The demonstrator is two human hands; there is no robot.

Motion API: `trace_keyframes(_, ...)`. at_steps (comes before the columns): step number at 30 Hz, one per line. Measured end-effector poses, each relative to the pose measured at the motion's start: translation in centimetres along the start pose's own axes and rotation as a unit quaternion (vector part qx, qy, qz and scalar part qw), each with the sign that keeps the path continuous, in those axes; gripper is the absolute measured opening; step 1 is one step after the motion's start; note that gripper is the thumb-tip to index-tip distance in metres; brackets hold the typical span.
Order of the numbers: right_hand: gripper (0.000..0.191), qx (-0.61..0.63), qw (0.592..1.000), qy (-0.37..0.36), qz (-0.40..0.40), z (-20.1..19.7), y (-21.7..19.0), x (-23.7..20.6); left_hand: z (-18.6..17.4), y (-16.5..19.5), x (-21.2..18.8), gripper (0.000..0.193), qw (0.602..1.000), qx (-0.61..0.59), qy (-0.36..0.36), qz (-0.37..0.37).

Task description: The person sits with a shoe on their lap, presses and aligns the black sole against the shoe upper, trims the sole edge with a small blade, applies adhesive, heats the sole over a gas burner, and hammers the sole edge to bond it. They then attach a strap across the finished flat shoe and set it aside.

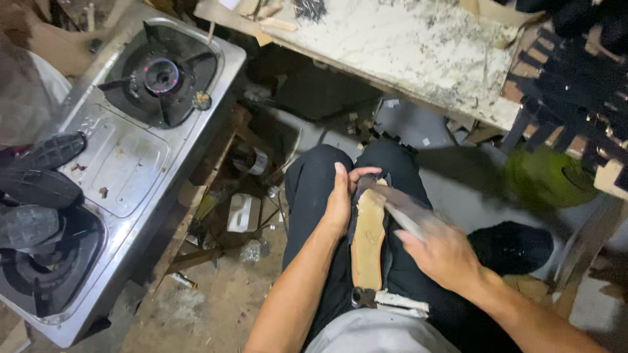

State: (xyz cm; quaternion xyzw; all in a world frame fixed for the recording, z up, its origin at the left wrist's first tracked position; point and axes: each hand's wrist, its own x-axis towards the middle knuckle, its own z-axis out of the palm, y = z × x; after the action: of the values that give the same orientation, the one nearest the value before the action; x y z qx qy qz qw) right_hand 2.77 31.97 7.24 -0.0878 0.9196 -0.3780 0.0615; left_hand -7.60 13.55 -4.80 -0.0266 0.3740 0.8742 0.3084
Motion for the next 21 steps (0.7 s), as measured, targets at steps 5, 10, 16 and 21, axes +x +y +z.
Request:
trace_keyframes(5, 0.041, 0.008, 0.999, 0.042, 0.005, -1.2, 1.7, -2.7, -0.1, 0.2, -0.2, 0.092, 1.000, -0.010, -0.003, 0.012)
trace_keyframes(10, 0.018, 0.292, 0.919, 0.097, -0.244, -2.1, -0.9, -3.6, 0.7, 0.4, -0.5, 0.098, 0.999, -0.045, -0.014, 0.001)
trace_keyframes(16, 0.052, -0.105, 0.993, -0.005, 0.054, -0.6, -1.4, -2.2, 0.8, 0.5, -0.7, 0.098, 0.999, -0.042, -0.022, -0.006)
trace_keyframes(21, 0.034, 0.357, 0.894, 0.187, -0.196, -2.2, -2.9, -5.0, -0.1, -0.9, -0.3, 0.100, 0.999, -0.041, -0.025, 0.010)
